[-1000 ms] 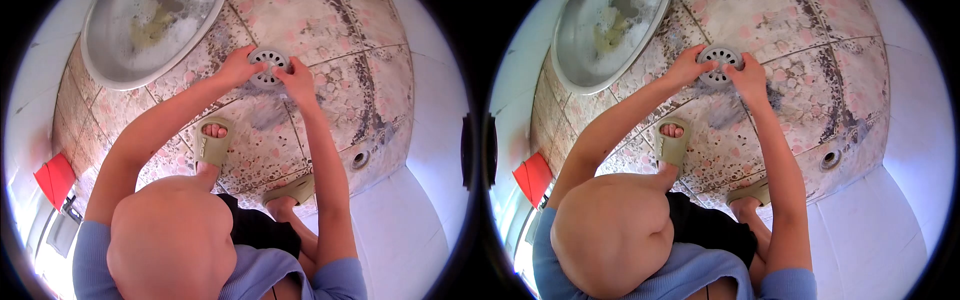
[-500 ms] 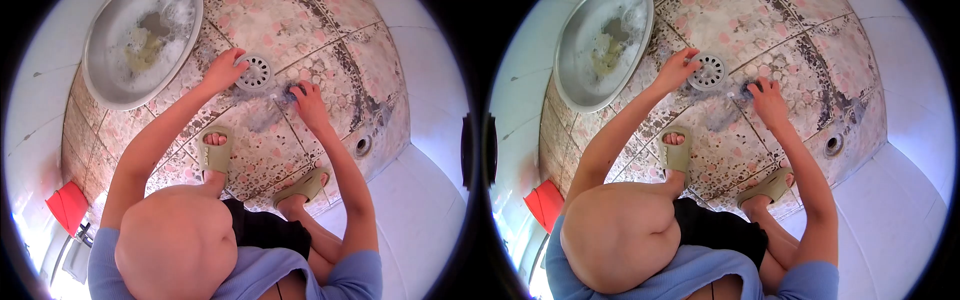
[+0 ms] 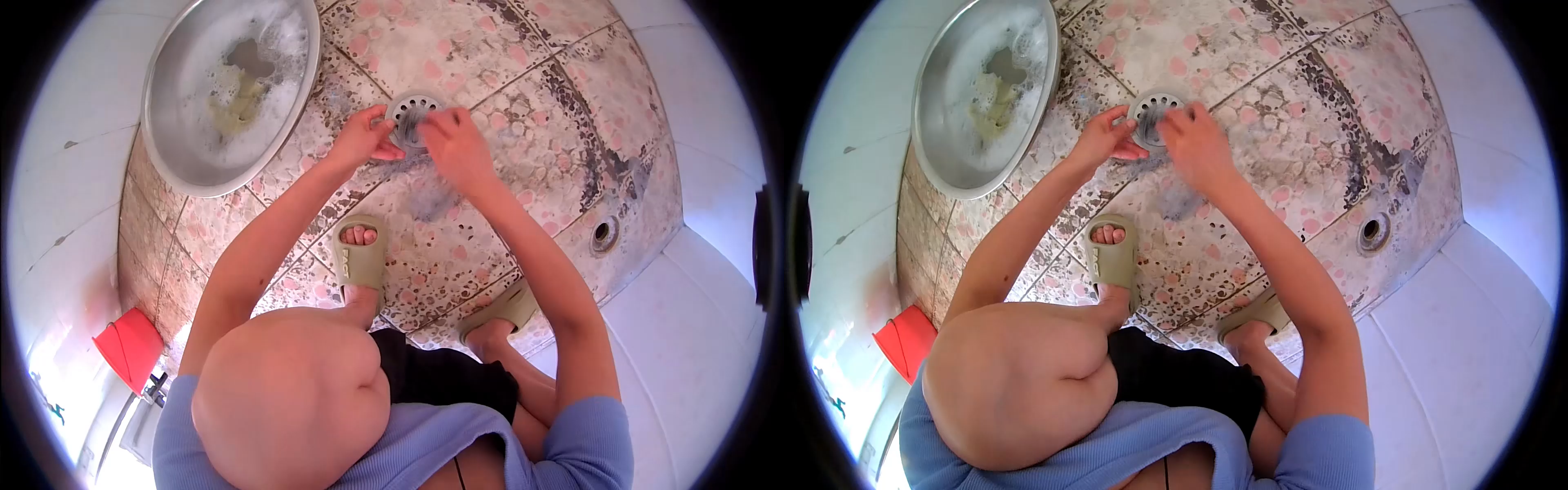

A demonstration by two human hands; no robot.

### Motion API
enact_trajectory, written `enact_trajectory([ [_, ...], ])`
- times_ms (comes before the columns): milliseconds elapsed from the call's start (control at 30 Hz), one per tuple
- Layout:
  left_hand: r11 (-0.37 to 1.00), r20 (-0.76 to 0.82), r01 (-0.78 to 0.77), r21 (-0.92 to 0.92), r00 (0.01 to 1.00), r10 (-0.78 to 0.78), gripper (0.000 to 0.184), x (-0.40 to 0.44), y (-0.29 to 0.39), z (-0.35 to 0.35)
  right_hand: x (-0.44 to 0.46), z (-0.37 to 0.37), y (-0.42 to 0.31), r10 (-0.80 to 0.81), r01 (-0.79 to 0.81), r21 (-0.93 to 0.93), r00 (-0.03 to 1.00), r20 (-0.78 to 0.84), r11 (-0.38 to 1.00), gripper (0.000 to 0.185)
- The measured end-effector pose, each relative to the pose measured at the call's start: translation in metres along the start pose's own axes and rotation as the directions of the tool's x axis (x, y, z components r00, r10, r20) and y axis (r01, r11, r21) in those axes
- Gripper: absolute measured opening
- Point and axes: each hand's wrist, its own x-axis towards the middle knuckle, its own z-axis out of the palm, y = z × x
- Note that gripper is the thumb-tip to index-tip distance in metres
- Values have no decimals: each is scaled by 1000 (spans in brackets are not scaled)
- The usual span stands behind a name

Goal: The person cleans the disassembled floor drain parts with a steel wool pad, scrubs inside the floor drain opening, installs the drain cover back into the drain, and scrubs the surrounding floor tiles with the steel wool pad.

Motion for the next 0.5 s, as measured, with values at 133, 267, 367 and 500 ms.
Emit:
enact_trajectory([
  [133,998,-110,-29,-54,994,22,28,0,0,4,26,21,-8,-48,41,-70,993,-106,997,21],
  [267,999,-86,-47,-23,995,45,29,0,-3,5,10,3,5,-44,44,2,999,10,999,23],
  [367,997,-109,-77,-30,991,73,29,4,-4,12,5,-5,9,4,-5,-53,1000,-16,999,21],
  [500,994,-69,-57,93,996,64,31,11,-3,4,-20,-4,-11,72,-64,236,997,-25,970,20],
])
